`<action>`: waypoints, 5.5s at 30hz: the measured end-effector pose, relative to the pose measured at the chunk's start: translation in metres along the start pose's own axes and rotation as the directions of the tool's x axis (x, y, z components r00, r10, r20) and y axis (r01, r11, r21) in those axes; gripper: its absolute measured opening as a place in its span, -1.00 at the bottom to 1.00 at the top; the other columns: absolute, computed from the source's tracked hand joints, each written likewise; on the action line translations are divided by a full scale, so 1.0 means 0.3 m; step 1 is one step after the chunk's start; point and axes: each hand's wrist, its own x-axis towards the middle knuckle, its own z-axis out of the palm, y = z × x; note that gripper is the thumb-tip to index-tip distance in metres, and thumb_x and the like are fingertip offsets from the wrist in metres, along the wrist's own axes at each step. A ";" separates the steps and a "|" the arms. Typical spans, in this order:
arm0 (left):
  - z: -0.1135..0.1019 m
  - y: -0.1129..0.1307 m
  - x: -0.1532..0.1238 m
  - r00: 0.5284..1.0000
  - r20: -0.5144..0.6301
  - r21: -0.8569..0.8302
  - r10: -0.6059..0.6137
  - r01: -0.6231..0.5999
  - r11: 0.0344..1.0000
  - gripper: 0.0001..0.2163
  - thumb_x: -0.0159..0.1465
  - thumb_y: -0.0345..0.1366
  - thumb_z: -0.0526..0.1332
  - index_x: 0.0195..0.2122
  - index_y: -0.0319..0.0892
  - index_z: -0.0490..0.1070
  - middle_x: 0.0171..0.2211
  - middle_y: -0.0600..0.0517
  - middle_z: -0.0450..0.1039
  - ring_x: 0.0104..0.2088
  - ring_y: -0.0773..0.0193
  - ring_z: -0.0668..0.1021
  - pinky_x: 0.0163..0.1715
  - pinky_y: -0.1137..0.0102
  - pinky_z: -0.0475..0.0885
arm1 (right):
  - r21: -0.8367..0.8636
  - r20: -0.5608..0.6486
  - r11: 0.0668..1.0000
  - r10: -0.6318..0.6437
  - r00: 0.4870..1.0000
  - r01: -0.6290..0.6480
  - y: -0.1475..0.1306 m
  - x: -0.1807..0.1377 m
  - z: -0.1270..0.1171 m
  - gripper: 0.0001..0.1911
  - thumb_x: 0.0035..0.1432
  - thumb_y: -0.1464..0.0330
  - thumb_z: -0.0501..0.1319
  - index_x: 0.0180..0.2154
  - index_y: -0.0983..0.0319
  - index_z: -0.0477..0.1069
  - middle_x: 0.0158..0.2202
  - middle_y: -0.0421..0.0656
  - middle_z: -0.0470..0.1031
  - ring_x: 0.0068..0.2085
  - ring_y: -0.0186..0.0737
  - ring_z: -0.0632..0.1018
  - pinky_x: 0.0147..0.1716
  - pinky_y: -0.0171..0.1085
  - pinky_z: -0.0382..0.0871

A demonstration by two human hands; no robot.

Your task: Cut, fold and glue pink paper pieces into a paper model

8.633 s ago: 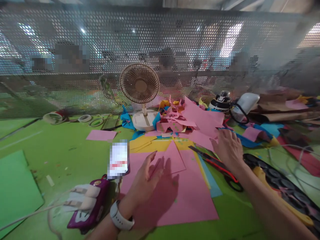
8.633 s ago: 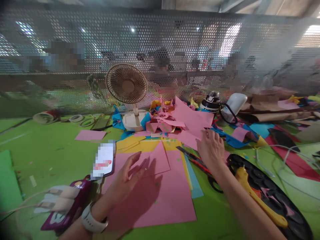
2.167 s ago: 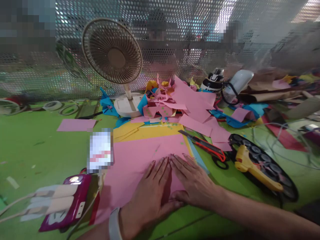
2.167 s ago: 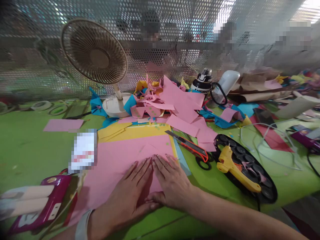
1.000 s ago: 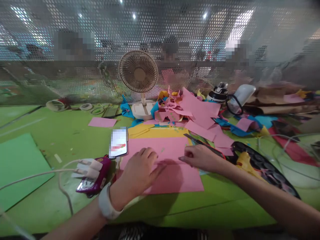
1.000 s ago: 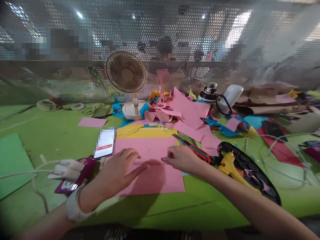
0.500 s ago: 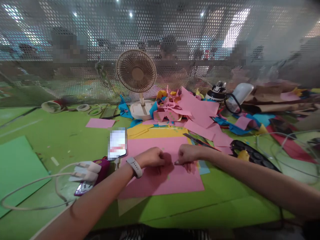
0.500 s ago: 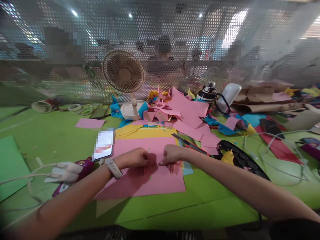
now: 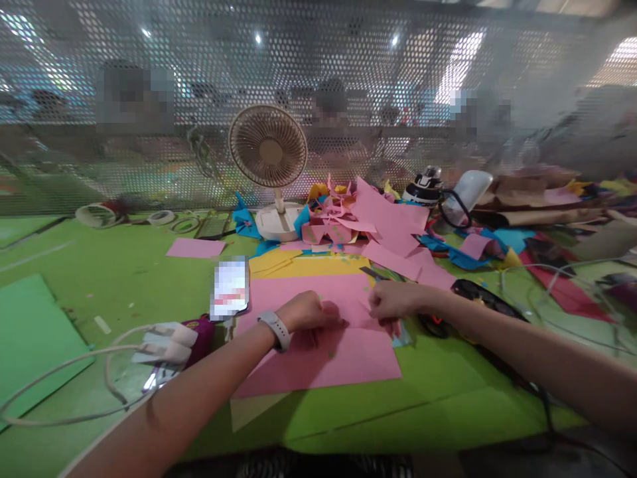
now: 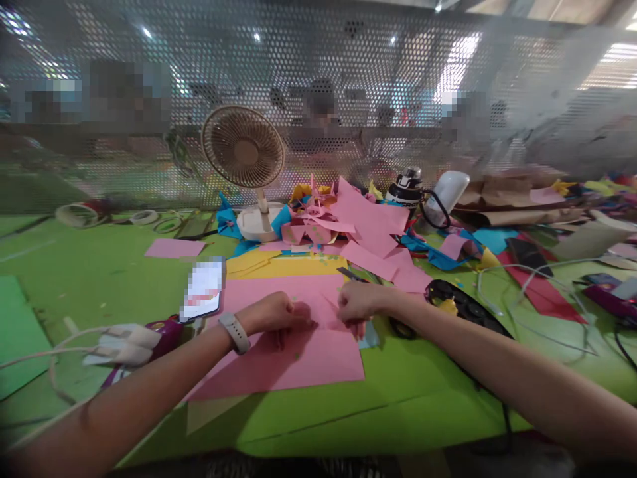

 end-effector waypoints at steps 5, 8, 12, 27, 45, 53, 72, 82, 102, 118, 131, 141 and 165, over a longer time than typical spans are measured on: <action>-0.003 -0.001 -0.006 0.995 0.032 0.002 0.097 -0.097 0.995 -0.48 -0.04 0.20 0.18 -0.78 -0.22 0.35 -0.75 -0.05 0.40 -0.62 0.25 0.46 -0.50 0.42 0.35 | -0.065 -0.264 0.998 -0.013 0.964 -0.004 0.013 -0.039 -0.098 -0.74 0.02 0.31 0.12 -0.66 0.24 0.28 -0.69 -0.16 0.47 -0.59 -0.24 0.51 -0.59 -0.36 0.29; -0.001 0.002 0.000 0.993 0.044 0.001 0.106 -0.106 0.994 -0.46 -0.06 0.21 0.19 -0.81 -0.21 0.33 -0.79 -0.02 0.35 -0.64 0.28 0.45 -0.52 0.44 0.34 | -0.039 -0.238 0.998 -0.051 0.970 0.043 0.022 -0.044 -0.089 -0.65 0.07 0.19 0.10 -0.64 0.25 0.29 -0.68 -0.16 0.47 -0.64 -0.28 0.49 -0.63 -0.38 0.28; 0.003 -0.001 0.016 0.999 0.011 0.002 0.051 -0.052 0.999 -0.52 -0.14 0.17 0.26 -0.75 -0.22 0.34 -0.79 0.03 0.33 -0.66 0.28 0.44 -0.61 0.46 0.30 | 0.077 0.065 0.989 -0.135 0.989 0.130 -0.016 0.041 0.039 -0.60 0.00 0.07 0.18 -0.61 0.26 0.31 -0.69 -0.18 0.48 -0.66 -0.33 0.48 -0.67 -0.43 0.24; -0.077 -0.182 -0.103 0.992 0.075 -0.132 -0.100 0.109 0.985 -0.49 -0.11 0.21 0.23 -0.63 -0.22 0.32 -0.78 0.02 0.37 -0.69 0.24 0.49 -0.68 0.47 0.28 | 0.047 0.131 0.990 -0.141 0.981 0.136 0.012 0.108 0.101 -0.52 -0.06 -0.05 0.17 -0.59 0.26 0.27 -0.70 -0.18 0.48 -0.68 -0.34 0.47 -0.70 -0.44 0.20; 0.012 -0.082 -0.174 0.752 -0.302 0.570 0.586 -0.350 0.743 -0.77 0.25 -0.17 0.12 -0.12 -0.13 0.39 -0.23 -0.03 0.44 -0.20 0.21 0.46 -0.22 0.34 0.34 | -0.865 -0.205 0.437 -0.756 0.622 0.247 0.010 0.001 0.236 -0.80 0.14 0.57 0.08 -0.19 0.35 0.40 -0.25 -0.01 0.45 -0.23 -0.12 0.44 -0.24 -0.18 0.33; 0.019 -0.111 -0.145 0.718 -0.180 0.593 0.673 -0.466 0.657 -0.73 0.32 -0.32 0.05 0.04 -0.07 0.28 -0.16 0.00 0.40 -0.16 0.26 0.43 -0.18 0.31 0.40 | -0.940 -0.189 0.307 -0.831 0.523 0.149 0.037 0.016 0.248 -0.79 0.16 0.59 0.03 -0.26 0.37 0.41 -0.29 -0.01 0.43 -0.24 -0.13 0.42 -0.04 -0.06 0.26; 0.029 -0.146 -0.131 0.732 -0.159 0.645 0.662 -0.430 0.631 -0.72 0.32 -0.41 0.01 0.05 -0.16 0.24 -0.11 -0.03 0.38 -0.18 0.20 0.42 -0.16 0.20 0.39 | -0.776 -0.377 0.567 -0.768 0.518 0.277 0.040 0.047 0.270 -0.75 0.23 0.55 -0.04 -0.26 0.30 0.40 -0.32 -0.04 0.41 -0.27 -0.16 0.38 -0.25 -0.15 0.28; 0.022 -0.150 -0.088 0.763 -0.448 0.315 0.467 -0.354 0.881 -0.87 0.29 -0.27 0.09 -0.26 -0.13 0.41 -0.30 0.02 0.44 -0.28 0.25 0.46 -0.26 0.30 0.41 | -0.362 -0.547 0.885 -0.457 0.701 0.294 0.009 0.086 0.209 -0.85 0.22 0.40 0.09 -0.38 0.22 0.38 -0.38 -0.16 0.41 -0.29 -0.21 0.41 -0.29 -0.22 0.25; 0.136 -0.113 -0.107 0.776 -0.152 0.579 0.612 -0.432 0.692 -0.23 0.20 0.17 -0.06 0.27 -0.26 -0.19 0.27 -0.14 -0.11 0.27 0.09 -0.06 0.22 0.09 -0.04 | -0.199 -0.570 0.938 -0.346 0.745 0.283 0.011 0.092 0.209 -0.90 0.15 0.36 0.13 -0.41 0.16 0.37 -0.40 -0.20 0.43 -0.32 -0.22 0.45 -0.27 -0.20 0.30; 0.134 -0.118 -0.104 0.775 -0.116 0.647 0.622 -0.416 0.639 -0.31 0.25 0.12 -0.09 0.27 -0.25 -0.12 0.27 -0.15 -0.12 0.26 0.06 -0.02 0.19 0.09 0.02 | -0.234 -0.605 0.951 -0.306 0.735 0.204 0.029 0.086 0.187 -0.79 0.15 0.33 0.15 -0.53 0.20 0.31 -0.48 -0.22 0.36 -0.39 -0.27 0.41 -0.37 -0.28 0.24; 0.130 -0.130 -0.086 0.754 -0.107 0.713 0.648 -0.396 0.579 -0.27 0.23 0.13 -0.07 0.27 -0.29 -0.14 0.28 -0.13 -0.12 0.26 0.06 0.01 0.19 0.10 0.03 | -0.378 -0.584 0.926 -0.251 0.772 0.015 0.054 0.045 0.130 -0.80 0.10 0.35 0.16 -0.55 0.22 0.28 -0.48 -0.19 0.40 -0.37 -0.21 0.42 -0.33 -0.24 0.20; 0.134 -0.134 -0.088 0.714 -0.134 0.721 0.687 -0.405 0.562 -0.33 0.23 0.10 -0.03 0.21 -0.32 0.04 0.24 -0.19 0.01 0.22 0.00 0.11 0.16 0.08 0.09 | -0.597 -0.459 0.740 -0.633 0.624 0.311 -0.038 0.037 0.270 -0.36 0.20 0.15 0.04 0.19 0.41 0.05 0.22 0.10 0.11 0.21 -0.01 0.14 0.14 -0.03 0.08; 0.088 -0.188 -0.212 0.832 -0.195 0.693 0.519 -0.258 0.673 -0.22 0.19 0.20 -0.09 0.28 -0.22 -0.19 0.28 -0.12 -0.17 0.25 0.05 0.05 0.19 0.14 -0.01 | -0.635 -0.425 0.754 -0.523 0.739 0.168 0.080 -0.034 0.320 -0.17 0.17 -0.02 -0.04 0.27 0.37 -0.19 0.28 0.07 -0.12 0.27 0.00 -0.03 0.21 0.06 -0.08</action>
